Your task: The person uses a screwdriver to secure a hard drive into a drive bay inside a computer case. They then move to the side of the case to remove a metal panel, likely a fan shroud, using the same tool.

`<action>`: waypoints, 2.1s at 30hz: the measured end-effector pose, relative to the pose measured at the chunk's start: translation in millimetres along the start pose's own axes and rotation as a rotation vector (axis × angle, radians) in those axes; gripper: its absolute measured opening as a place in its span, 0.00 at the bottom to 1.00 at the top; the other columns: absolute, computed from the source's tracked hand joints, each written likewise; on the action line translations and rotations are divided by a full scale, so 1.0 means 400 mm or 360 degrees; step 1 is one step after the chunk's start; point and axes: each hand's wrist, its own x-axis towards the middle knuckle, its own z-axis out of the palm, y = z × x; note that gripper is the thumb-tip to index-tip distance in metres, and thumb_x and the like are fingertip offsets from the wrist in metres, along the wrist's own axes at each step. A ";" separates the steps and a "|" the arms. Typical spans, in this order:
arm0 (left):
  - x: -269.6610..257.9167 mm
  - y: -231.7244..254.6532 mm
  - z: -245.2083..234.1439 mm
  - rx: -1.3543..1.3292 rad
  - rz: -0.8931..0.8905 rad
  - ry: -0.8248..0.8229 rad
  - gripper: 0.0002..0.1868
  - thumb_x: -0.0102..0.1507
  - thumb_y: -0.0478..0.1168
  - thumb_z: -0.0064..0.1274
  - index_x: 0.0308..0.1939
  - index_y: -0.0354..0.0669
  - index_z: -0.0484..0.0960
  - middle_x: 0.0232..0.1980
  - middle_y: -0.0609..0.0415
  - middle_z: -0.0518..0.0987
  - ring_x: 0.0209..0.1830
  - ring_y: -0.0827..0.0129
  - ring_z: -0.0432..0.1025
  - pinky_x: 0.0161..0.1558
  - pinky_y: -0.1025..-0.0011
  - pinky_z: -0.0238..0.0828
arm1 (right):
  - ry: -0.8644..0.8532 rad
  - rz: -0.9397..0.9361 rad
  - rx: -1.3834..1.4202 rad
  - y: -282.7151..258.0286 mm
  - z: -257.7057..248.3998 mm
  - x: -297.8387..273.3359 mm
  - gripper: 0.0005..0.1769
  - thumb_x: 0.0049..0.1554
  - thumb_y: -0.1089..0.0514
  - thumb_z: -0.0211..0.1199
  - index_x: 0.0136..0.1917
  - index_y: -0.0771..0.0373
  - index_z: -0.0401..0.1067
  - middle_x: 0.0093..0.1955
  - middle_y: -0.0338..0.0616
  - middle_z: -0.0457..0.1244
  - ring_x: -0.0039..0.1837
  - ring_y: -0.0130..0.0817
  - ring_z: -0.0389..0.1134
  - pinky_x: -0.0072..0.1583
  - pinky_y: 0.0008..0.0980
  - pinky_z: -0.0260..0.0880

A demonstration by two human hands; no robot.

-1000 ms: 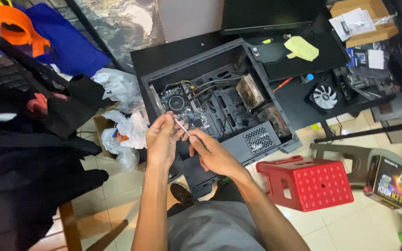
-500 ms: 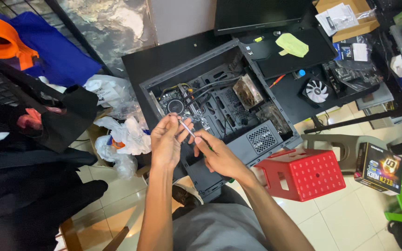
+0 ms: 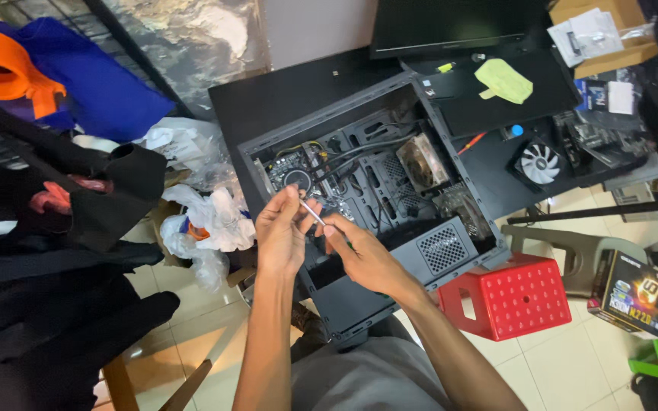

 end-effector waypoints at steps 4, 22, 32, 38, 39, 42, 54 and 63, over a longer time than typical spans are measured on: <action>0.021 0.022 0.000 -0.0058 0.0026 -0.0037 0.16 0.63 0.39 0.63 0.51 0.32 0.83 0.42 0.43 0.85 0.38 0.52 0.83 0.46 0.50 0.84 | -0.0048 0.0031 0.0075 -0.061 -0.006 0.010 0.21 0.71 0.56 0.39 0.64 0.67 0.70 0.41 0.49 0.67 0.24 0.30 0.66 0.29 0.26 0.68; -0.002 0.068 -0.007 -0.0126 0.0081 -0.0088 0.16 0.66 0.38 0.58 0.55 0.31 0.81 0.43 0.47 0.84 0.42 0.53 0.83 0.50 0.48 0.82 | -0.0107 -0.0032 0.0175 -0.072 0.010 0.030 0.21 0.71 0.57 0.40 0.64 0.71 0.69 0.37 0.48 0.66 0.22 0.27 0.63 0.26 0.25 0.65; -0.009 0.066 -0.004 -0.0061 0.0115 -0.0132 0.17 0.66 0.38 0.58 0.56 0.31 0.81 0.44 0.47 0.85 0.43 0.55 0.83 0.50 0.51 0.83 | -0.0094 -0.0082 0.0215 -0.078 0.007 0.013 0.20 0.71 0.57 0.41 0.58 0.70 0.72 0.35 0.49 0.66 0.21 0.29 0.63 0.25 0.26 0.65; -0.019 0.068 0.009 -0.0128 0.0085 -0.0148 0.16 0.66 0.38 0.58 0.55 0.32 0.81 0.44 0.47 0.85 0.42 0.54 0.82 0.50 0.50 0.83 | -0.0066 -0.0060 0.0238 -0.078 -0.003 0.004 0.21 0.71 0.55 0.41 0.62 0.70 0.70 0.38 0.49 0.67 0.22 0.27 0.63 0.26 0.25 0.65; -0.023 0.072 0.013 -0.0135 0.0080 -0.0156 0.16 0.66 0.38 0.58 0.55 0.33 0.81 0.44 0.47 0.85 0.42 0.54 0.82 0.50 0.50 0.83 | -0.0058 -0.0070 0.0234 -0.078 -0.004 0.002 0.21 0.71 0.55 0.41 0.63 0.73 0.69 0.39 0.50 0.67 0.22 0.27 0.63 0.26 0.26 0.66; -0.015 0.068 0.017 -0.0058 0.0108 -0.0177 0.16 0.66 0.37 0.57 0.56 0.33 0.81 0.45 0.46 0.86 0.43 0.53 0.82 0.51 0.49 0.82 | -0.0057 -0.0069 0.0186 -0.080 -0.005 -0.001 0.22 0.71 0.56 0.40 0.63 0.72 0.70 0.38 0.49 0.66 0.22 0.27 0.62 0.26 0.26 0.65; -0.008 0.061 0.024 -0.0097 0.0085 -0.0207 0.17 0.66 0.38 0.58 0.56 0.33 0.81 0.45 0.46 0.85 0.44 0.53 0.82 0.51 0.49 0.82 | -0.0055 -0.0114 0.0211 -0.069 -0.010 -0.004 0.23 0.72 0.55 0.38 0.68 0.71 0.67 0.40 0.49 0.65 0.23 0.24 0.61 0.27 0.26 0.66; -0.083 0.126 0.085 0.0278 0.0202 -0.0257 0.15 0.64 0.34 0.60 0.54 0.32 0.83 0.48 0.37 0.85 0.47 0.45 0.81 0.52 0.45 0.80 | 0.0010 -0.0137 0.0241 -0.072 -0.006 -0.020 0.22 0.71 0.56 0.39 0.66 0.72 0.68 0.40 0.50 0.65 0.23 0.26 0.61 0.28 0.28 0.66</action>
